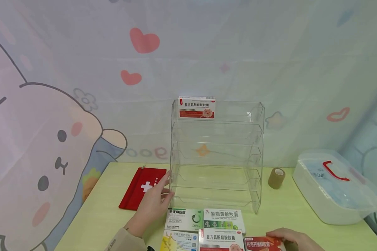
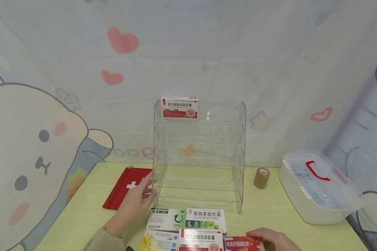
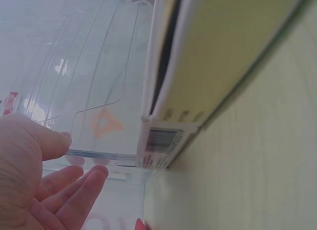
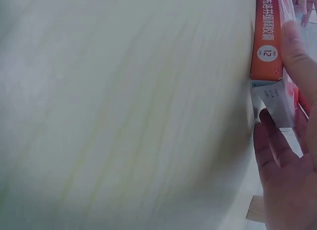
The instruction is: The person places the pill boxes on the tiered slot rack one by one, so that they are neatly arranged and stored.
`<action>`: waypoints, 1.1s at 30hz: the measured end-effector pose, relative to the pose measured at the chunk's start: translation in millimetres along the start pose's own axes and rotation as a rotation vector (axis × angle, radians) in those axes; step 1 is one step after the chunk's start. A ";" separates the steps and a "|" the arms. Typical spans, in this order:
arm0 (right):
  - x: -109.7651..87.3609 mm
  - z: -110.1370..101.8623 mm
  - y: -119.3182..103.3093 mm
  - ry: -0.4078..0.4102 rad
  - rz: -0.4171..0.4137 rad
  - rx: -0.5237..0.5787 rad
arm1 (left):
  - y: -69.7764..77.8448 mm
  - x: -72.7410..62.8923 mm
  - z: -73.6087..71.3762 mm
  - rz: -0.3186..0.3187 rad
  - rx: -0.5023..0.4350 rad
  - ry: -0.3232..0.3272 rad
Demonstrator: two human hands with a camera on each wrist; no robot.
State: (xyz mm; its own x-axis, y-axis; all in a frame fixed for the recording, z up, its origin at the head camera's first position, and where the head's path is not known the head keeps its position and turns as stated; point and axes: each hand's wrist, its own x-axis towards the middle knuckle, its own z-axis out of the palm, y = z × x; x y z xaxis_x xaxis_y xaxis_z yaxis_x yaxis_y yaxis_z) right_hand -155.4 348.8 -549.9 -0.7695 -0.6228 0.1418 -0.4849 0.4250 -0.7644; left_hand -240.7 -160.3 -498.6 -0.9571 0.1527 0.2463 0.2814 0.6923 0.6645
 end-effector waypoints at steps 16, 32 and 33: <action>3.9 -18.7 -25.4 -0.102 0.285 0.372 | 0.9 0.3 0.2 -0.008 0.003 -0.006; 32.8 -47.2 -60.7 0.182 0.005 -0.069 | 0.7 -0.3 -0.3 -0.001 0.003 0.001; 35.5 -49.0 -64.1 0.221 -0.016 -0.108 | 1.0 -0.2 -0.6 -0.002 0.002 0.000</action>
State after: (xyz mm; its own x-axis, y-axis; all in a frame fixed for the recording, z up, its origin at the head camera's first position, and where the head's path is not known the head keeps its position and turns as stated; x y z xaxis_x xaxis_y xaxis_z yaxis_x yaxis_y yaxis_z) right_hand -172.0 331.7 -465.0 -0.8276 -0.4765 0.2968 -0.5306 0.4912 -0.6908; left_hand -240.1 -160.1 -497.6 -0.9575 0.1514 0.2455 0.2798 0.6942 0.6631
